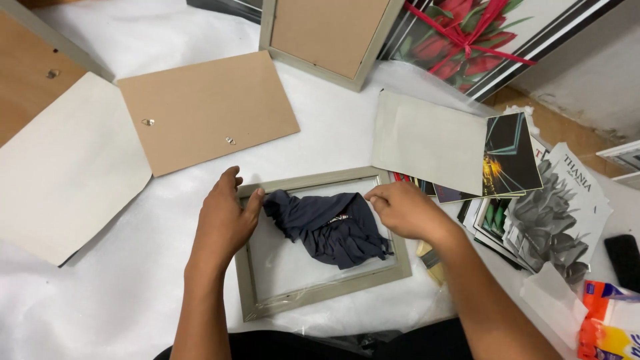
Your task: The person wipes the inside of a picture frame with a cloth, then brushes the surface. They place a stencil with the word 'BUNHI' inside the frame and secure a cardboard backing over it.
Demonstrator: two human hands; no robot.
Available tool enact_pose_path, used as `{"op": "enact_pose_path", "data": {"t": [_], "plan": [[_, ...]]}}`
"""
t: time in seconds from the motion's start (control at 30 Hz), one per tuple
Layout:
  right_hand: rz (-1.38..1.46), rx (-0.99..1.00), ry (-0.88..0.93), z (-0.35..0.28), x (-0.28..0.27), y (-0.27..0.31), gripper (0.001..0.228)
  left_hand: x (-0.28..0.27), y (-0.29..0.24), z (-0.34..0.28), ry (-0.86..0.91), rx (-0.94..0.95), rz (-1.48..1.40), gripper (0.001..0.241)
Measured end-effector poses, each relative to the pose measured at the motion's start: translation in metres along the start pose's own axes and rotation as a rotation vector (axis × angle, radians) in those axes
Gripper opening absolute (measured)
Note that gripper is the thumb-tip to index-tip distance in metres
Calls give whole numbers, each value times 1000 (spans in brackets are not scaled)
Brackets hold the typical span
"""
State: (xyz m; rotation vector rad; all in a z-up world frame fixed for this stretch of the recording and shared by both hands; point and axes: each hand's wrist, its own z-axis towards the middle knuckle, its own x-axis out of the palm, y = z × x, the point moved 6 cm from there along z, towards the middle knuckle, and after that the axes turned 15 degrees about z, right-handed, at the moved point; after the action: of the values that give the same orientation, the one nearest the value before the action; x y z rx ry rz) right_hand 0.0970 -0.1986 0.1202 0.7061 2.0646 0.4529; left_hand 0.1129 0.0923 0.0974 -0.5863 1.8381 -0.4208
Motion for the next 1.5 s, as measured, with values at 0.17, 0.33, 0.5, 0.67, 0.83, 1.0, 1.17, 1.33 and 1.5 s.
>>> {"op": "enact_pose_path", "data": {"t": [0.17, 0.33, 0.5, 0.67, 0.83, 1.0, 1.17, 1.33, 1.5], "plan": [[-209, 106, 203, -37, 8, 27, 46, -2, -1, -4, 23, 4, -27, 63], [-146, 166, 268, -36, 29, 13, 60, 0, -1, -1, 28, -9, -19, 63], [-369, 312, 322, -23, 35, -12, 65, 8, 3, -1, 65, 10, 5, 63], [-449, 365, 281, 6, 48, -99, 47, 15, 11, 4, 74, -4, 37, 63], [-456, 374, 172, 32, 50, -136, 48, 20, 12, 5, 81, 5, 57, 65], [-450, 458, 253, 18, 48, -115, 37, 17, 13, 5, 75, -9, 40, 64], [-331, 505, 302, 19, 59, -143, 32, 18, 14, 5, 83, -8, 48, 65], [-347, 462, 348, 26, 61, -145, 27, 18, 18, 5, 84, -12, 43, 66], [-81, 386, 501, 14, 93, -120, 32, 15, 15, 6, 68, 3, 25, 66]]}}
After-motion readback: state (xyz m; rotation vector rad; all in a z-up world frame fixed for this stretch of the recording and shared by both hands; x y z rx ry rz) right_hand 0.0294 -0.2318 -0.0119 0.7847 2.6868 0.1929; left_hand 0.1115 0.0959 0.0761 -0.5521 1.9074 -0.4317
